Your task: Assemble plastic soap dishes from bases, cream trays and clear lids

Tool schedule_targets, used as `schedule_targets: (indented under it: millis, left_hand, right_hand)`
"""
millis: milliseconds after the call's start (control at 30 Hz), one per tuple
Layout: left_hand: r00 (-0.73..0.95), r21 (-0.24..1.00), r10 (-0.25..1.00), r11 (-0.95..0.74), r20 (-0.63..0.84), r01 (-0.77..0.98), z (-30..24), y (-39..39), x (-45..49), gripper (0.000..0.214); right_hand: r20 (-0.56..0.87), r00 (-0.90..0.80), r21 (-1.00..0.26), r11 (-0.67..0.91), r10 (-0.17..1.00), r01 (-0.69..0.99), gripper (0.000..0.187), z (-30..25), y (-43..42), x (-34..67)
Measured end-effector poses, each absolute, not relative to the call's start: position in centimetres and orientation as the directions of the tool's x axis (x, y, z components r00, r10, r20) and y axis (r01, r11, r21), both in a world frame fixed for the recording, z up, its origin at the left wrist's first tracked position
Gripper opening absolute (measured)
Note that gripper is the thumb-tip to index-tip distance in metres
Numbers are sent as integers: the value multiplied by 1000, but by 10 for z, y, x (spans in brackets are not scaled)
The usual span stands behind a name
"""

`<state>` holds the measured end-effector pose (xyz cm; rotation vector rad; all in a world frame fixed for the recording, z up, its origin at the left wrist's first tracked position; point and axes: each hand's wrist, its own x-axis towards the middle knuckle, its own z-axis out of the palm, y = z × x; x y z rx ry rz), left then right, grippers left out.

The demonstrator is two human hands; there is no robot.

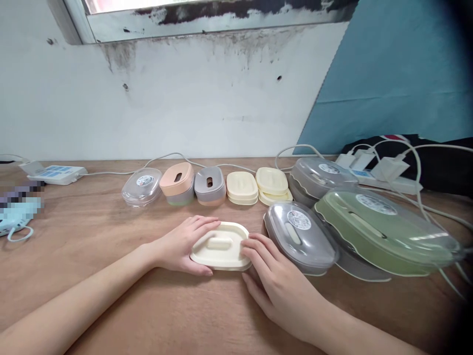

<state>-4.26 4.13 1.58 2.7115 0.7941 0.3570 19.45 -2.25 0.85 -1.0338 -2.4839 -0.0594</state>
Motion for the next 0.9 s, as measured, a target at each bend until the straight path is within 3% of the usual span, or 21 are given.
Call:
schedule_targets:
  millis: [367, 467, 567, 667, 900]
  left_hand:
    - [819, 346, 535, -823, 206, 450, 16, 38, -43, 88]
    - [753, 373, 581, -802, 309, 466, 19, 43, -42, 69]
    - [532, 314, 719, -683, 448, 659, 28, 57, -33, 40]
    - [338, 218, 826, -469, 450, 856, 39, 79, -14, 35]
    - [246, 105, 918, -290, 311, 951, 49, 116, 17, 35]
  right_hand:
    - [431, -593, -156, 703, 680, 694, 27, 6, -22, 193]
    - [417, -590, -184, 700, 692, 690, 26, 6, -22, 193]
    - [409, -586, -208, 696, 700, 687, 25, 6, -21, 193]
    - [403, -586, -218, 696, 703, 684, 27, 6, -20, 194]
    - [370, -601, -211, 694, 709, 689, 34, 7, -21, 198]
